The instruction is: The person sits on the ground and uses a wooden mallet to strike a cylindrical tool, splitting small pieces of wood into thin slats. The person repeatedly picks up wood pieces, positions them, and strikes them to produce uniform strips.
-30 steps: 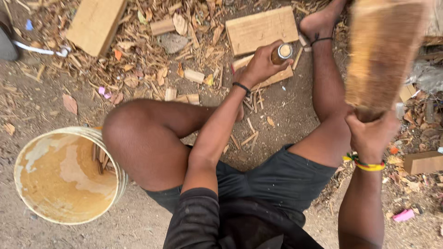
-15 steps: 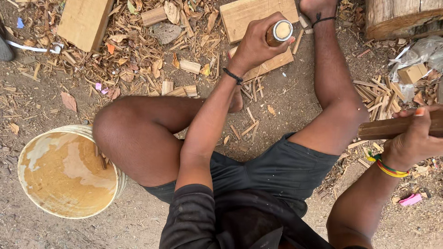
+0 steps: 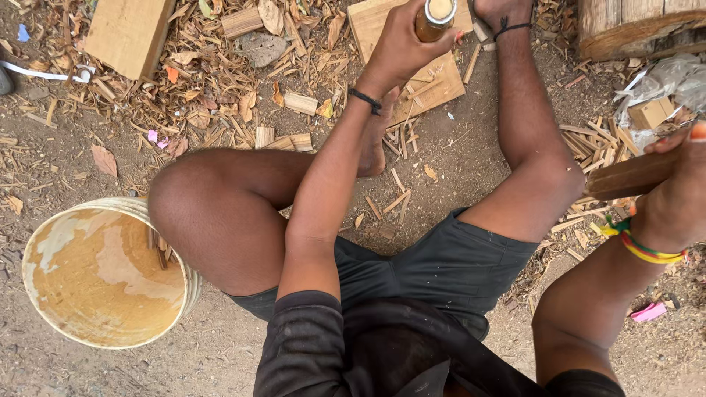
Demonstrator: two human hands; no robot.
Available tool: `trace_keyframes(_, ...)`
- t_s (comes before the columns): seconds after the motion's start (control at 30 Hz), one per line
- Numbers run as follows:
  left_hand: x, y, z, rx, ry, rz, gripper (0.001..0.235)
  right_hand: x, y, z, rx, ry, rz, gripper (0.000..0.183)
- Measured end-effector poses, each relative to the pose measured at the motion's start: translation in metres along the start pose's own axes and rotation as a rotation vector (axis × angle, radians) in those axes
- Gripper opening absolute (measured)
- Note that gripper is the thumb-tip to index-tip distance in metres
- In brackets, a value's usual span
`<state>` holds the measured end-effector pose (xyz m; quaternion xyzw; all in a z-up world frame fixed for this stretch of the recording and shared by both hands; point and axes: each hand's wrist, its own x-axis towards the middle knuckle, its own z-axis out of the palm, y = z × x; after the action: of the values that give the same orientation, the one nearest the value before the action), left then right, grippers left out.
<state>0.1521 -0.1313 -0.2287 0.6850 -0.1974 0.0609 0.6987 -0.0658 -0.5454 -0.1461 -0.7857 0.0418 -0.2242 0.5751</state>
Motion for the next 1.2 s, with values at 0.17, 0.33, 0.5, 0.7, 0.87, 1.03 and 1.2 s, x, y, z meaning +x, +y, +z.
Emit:
trace_keyframes(0.17, -0.015, 0.011, 0.008, 0.11, -0.086, 0.086, 0.034, 0.032, -0.029, 0.032, -0.498, -0.097, -0.095, 0.019)
trace_keyframes(0.33, -0.026, -0.005, 0.014, 0.08, -0.085, 0.009, 0.046, 0.046, -0.095, 0.105, -1.206, -0.524, -0.468, 0.044)
trace_keyframes(0.5, -0.051, -0.035, 0.021, -0.001, -0.098, -0.101, 0.046, 0.035, -0.133, 0.13, -1.179, -0.547, -0.518, 0.061)
trace_keyframes(0.7, -0.041, -0.026, 0.007, 0.144, -0.086, -0.1, 0.037, 0.029, -0.092, 0.128, -1.011, -0.413, -0.292, 0.051)
trace_keyframes(0.87, -0.061, -0.026, 0.014, 0.175, -0.063, -0.197, 0.041, 0.019, -0.039, 0.149, -0.994, -0.335, -0.204, 0.06)
trace_keyframes(1.03, -0.082, -0.046, 0.014, -0.014, -0.087, -0.331, 0.045, -0.001, 0.043, 0.159, -0.936, -0.376, 0.073, 0.066)
trace_keyframes(1.2, -0.054, -0.016, 0.007, -0.001, -0.003, -0.284, 0.041, 0.031, 0.133, 0.189, -0.837, -0.405, 0.364, 0.068)
